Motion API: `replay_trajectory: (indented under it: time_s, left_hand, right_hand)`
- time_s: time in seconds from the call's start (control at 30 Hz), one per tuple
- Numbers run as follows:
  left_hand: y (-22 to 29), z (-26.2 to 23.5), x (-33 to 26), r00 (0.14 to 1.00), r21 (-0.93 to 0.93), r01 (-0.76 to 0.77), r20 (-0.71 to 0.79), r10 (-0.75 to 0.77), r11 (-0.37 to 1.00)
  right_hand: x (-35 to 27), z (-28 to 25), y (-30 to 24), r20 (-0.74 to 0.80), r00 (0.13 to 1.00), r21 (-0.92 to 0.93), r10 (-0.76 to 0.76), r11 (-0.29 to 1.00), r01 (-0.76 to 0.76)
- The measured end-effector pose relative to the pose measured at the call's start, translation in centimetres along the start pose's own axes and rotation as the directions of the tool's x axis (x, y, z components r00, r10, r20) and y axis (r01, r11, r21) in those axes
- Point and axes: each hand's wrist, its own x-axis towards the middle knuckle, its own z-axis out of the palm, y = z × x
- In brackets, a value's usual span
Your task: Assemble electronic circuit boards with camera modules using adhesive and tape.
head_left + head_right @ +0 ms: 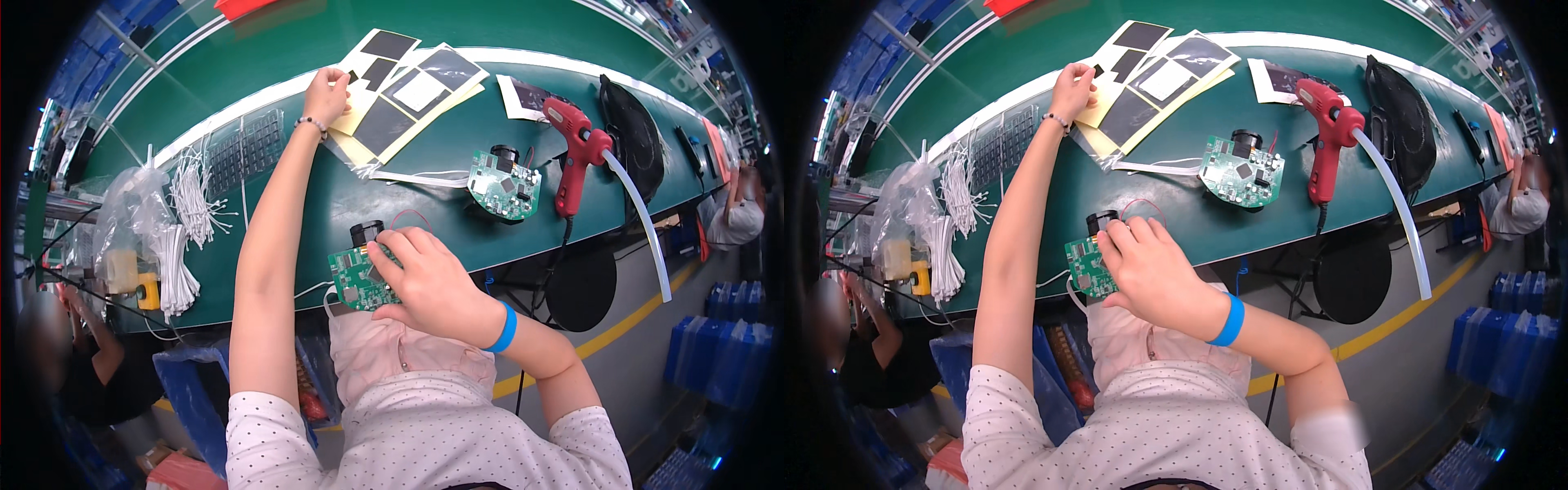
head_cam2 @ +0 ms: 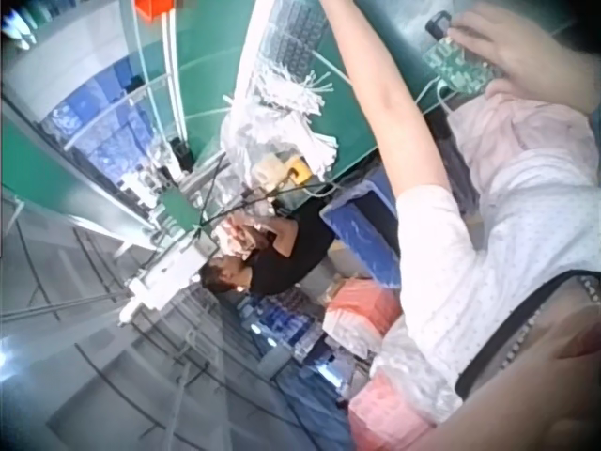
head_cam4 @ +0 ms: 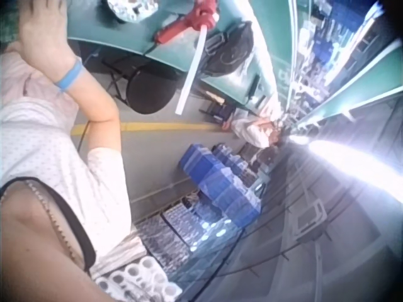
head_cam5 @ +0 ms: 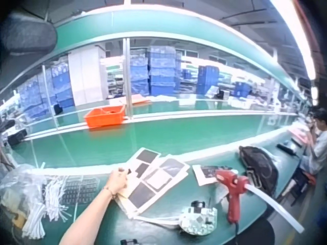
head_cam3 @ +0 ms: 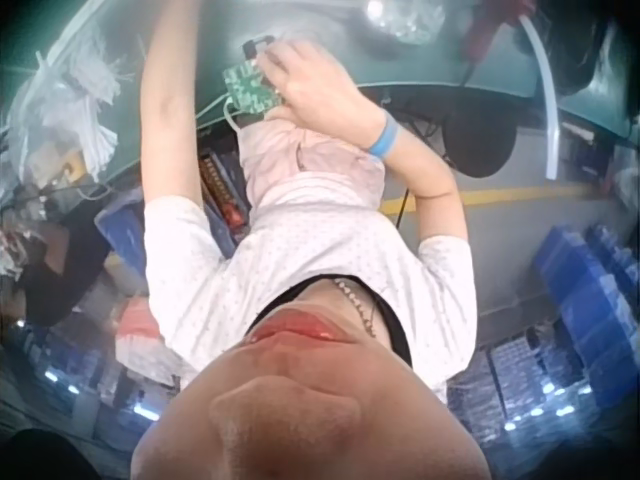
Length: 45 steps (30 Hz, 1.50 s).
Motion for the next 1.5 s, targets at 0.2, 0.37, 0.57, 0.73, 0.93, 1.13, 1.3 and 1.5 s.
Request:
replay_trajectory:
  time_s: [0.2, 0.37, 0.57, 0.73, 0.93, 1.13, 1.3, 1.5]
  left_hand:
    - [4.5, -3.2, -9.0, 0.937, -0.204, -0.308, 0.105, 0.334, 0.929]
    - [6.2, -5.6, -15.4, 0.946, -0.347, -0.251, 0.111, 0.306, 0.903]
    - [6.6, -5.7, -21.0, 0.886, -0.372, -0.433, -0.008, 0.464, 0.821]
    - [7.6, -5.4, -22.7, 0.482, 0.163, -0.861, -0.044, 0.875, 0.482]
    - [7.1, -6.1, -23.6, 0.346, 0.202, -0.926, 0.113, 0.931, 0.320]
    - [7.5, -6.2, -24.0, 0.352, 0.173, -0.927, 0.093, 0.931, 0.333]
    - [7.8, -6.0, -26.1, 0.648, 0.026, -0.752, -0.158, 0.745, 0.659]
    - [8.9, -4.0, -27.6, 0.737, 0.151, -0.653, -0.102, 0.668, 0.743]
  right_hand:
    - [0.0, -0.3, 0.2, -0.027, 0.999, -0.002, -0.024, 1.000, 0.024]
    - [0.4, -0.5, 0.3, -0.028, 0.999, -0.003, -0.036, 0.999, 0.036]
    - [1.0, -0.5, 1.2, -0.443, 0.896, 0.102, -0.029, 0.991, 0.083]
    - [1.2, -0.5, 0.0, -0.320, 0.903, 0.754, 0.286, 0.655, 0.060]
    - [0.8, -0.7, -0.4, -0.049, 0.929, 0.997, 0.367, 0.080, 0.021]
    - [0.3, -1.0, -0.2, -0.009, 0.927, 0.998, 0.376, 0.065, -0.016]
    - [0.0, -0.9, -1.1, -0.120, 0.877, 0.987, 0.466, 0.153, 0.053]
    - [-0.2, 0.0, -2.0, -0.326, 0.821, 0.937, 0.468, 0.277, 0.214]
